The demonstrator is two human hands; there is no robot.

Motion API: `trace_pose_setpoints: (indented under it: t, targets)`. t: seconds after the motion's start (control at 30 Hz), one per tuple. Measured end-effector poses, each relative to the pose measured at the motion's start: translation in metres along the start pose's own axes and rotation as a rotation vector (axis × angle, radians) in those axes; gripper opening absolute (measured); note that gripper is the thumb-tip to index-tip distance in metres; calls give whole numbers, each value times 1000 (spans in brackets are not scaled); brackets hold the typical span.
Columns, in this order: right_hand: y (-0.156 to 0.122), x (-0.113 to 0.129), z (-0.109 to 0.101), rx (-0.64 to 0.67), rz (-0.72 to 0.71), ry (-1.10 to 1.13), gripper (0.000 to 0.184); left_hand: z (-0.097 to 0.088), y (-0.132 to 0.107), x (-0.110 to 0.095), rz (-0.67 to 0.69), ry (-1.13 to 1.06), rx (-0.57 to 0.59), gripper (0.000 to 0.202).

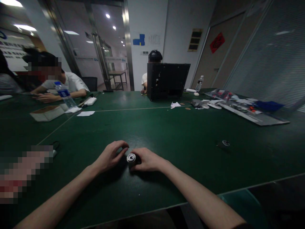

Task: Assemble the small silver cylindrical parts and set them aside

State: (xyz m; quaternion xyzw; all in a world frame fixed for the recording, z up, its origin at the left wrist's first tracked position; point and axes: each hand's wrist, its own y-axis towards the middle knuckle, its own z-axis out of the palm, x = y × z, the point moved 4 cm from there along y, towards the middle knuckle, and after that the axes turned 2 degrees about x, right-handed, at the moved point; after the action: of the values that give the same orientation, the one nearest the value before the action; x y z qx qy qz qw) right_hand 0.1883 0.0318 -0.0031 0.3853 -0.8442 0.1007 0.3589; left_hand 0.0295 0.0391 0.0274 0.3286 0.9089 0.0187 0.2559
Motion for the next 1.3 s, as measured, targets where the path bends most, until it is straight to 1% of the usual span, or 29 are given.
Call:
trace_pose_setpoints:
  t: [0.1,0.2,0.4,0.6,0.73,0.9,1.13,1.3]
  targets:
    - [2,-1,2,-44,16,2,43,-3,-2,-5,57,-16,24,28]
    - [3,-1,4,-54,21,16,42,-2,-5,-11,102,-21,60,30]
    - [3,-1,4,-58,15,6,40,3,-4,-13,78,18,91,32]
    - [2,4,1,-46,-51,-37,33,4,-4,-10,81,8,75,29]
    - [2,7,-1,-44,-67,-58,27,5,-5,-6,72,-1,49,28]
    - [1,6,-3,-35,-42,-53,23,4,-6,-4,94,21,44,28]
    - [1,-2,-4,-67,50,-61,24,0,-7,-6,105,18,45,26]
    - [1,-3,-3,-90,64,-50,28,1,-6,-7,45,-1,78,32]
